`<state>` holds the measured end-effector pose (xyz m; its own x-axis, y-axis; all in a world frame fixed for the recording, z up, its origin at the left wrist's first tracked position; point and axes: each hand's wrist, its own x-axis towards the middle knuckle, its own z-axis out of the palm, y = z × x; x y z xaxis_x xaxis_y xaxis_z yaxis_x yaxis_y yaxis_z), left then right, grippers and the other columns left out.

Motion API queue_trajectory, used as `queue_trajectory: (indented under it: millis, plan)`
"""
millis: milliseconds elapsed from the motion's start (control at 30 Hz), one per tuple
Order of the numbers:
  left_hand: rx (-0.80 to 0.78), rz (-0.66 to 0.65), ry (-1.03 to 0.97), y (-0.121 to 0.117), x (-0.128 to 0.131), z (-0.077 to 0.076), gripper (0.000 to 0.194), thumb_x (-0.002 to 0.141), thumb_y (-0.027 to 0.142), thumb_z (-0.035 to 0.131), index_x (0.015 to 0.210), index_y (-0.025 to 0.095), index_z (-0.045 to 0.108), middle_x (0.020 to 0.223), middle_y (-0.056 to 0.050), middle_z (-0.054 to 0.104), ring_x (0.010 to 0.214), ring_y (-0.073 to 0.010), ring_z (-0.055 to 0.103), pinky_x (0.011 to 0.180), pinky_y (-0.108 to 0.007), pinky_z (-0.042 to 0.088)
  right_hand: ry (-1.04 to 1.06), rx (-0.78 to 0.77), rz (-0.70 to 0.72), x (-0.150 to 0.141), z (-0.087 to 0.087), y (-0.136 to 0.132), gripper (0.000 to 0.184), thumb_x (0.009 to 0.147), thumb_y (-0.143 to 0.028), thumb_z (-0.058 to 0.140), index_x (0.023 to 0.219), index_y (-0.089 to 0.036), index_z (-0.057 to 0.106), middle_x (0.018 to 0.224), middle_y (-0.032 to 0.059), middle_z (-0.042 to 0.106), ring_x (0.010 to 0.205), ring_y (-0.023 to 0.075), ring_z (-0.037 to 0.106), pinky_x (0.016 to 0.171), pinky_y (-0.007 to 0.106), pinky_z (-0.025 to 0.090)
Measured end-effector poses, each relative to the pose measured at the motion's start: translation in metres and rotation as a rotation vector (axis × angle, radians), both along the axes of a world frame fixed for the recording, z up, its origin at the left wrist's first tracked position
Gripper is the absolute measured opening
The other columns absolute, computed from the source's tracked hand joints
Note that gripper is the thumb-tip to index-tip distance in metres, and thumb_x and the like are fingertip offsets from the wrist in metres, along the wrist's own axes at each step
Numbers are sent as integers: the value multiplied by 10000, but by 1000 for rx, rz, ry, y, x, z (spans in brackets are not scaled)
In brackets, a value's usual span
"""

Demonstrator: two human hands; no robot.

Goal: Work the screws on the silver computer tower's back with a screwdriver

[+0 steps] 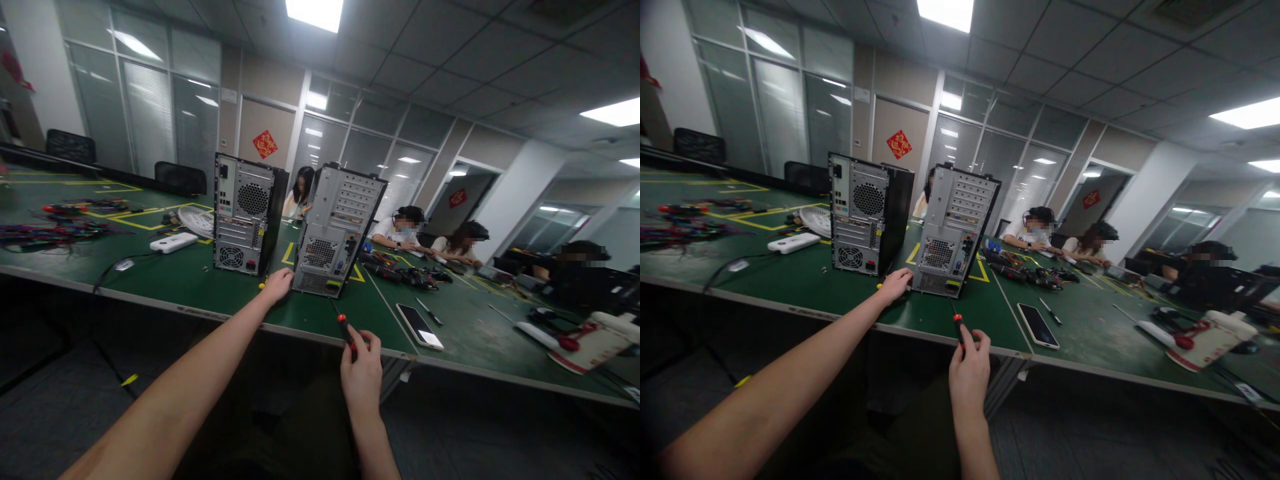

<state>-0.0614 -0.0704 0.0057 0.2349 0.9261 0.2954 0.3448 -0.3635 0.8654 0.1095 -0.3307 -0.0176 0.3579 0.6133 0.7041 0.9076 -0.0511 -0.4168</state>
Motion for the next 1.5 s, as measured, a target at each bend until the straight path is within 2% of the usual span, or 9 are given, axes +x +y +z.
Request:
queue_trajectory:
  millis: [233, 433, 500, 600, 767, 933, 1100, 1300, 1500]
  plan:
    - [-1, 2, 10, -1, -1, 1, 296, 962, 331, 476, 953, 222, 751, 1003, -58, 762, 954, -214, 693, 818, -289, 514, 240, -39, 3, -1, 4, 2, 500, 942, -523, 519, 1212, -129, 668, 1007, 144, 720, 887, 281, 720, 800, 364, 548]
    - [-6, -11, -9, 0, -1, 0, 294, 962, 337, 470, 951, 226, 742, 990, -56, 762, 941, -211, 694, 803, -285, 515, 561, -143, 56, 0, 9, -2, 525, 972, -642, 439, 1192, -183, 568, 654, 17, 692, 596, 240, 711, 612, 301, 505]
    - [-3, -16, -3, 0, -1, 0, 294, 961, 338, 468, 946, 225, 739, 986, -56, 764, 943, -213, 694, 810, -287, 515, 501, -133, 45, -1, 11, -3, 481, 977, -642, 447, 1116, -205, 591, 665, 20, 687, 613, 237, 707, 626, 303, 500]
    - [21, -3, 22, 1, 0, 0, 285, 957, 321, 472, 921, 223, 737, 978, -54, 766, 965, -213, 690, 842, -288, 509, 290, -53, 25, -3, 11, -1, 408, 967, -593, 497, 1031, -210, 621, 893, 97, 704, 790, 260, 710, 717, 341, 525]
    - [43, 6, 35, 1, 1, 2, 268, 946, 272, 473, 898, 220, 731, 941, -49, 760, 953, -209, 688, 860, -287, 498, 19, 23, -2, -4, 8, 7, 227, 1004, -342, 466, 1110, -183, 589, 1073, 132, 607, 916, 264, 665, 773, 358, 546]
    - [53, 13, 47, -3, 0, 4, 273, 943, 275, 473, 888, 224, 736, 926, -47, 755, 945, -213, 685, 862, -293, 491, -324, -213, -18, -1, 17, 17, 326, 971, -89, 444, 1275, -158, 539, 1098, 118, 570, 849, 218, 658, 749, 318, 541]
    - [44, 2, 45, -2, 0, 3, 278, 950, 296, 468, 911, 222, 733, 955, -53, 758, 977, -218, 684, 852, -295, 485, -774, -456, 27, 6, 43, 20, 312, 933, -5, 454, 1179, -143, 586, 966, 115, 626, 801, 226, 646, 678, 313, 519]
    - [42, -13, 46, -1, -1, 2, 293, 960, 317, 459, 931, 221, 734, 959, -58, 755, 994, -224, 687, 860, -302, 486, -789, -558, 100, 15, 65, 21, 256, 928, -56, 503, 1139, -157, 608, 928, 140, 685, 778, 238, 673, 602, 292, 479]
    - [34, -6, 66, -3, -1, 5, 281, 962, 317, 478, 938, 223, 742, 972, -58, 764, 1011, -228, 686, 862, -298, 484, -694, -545, 27, 13, 59, 23, 174, 1032, -230, 477, 1134, -133, 578, 841, 122, 690, 660, 221, 702, 552, 272, 448]
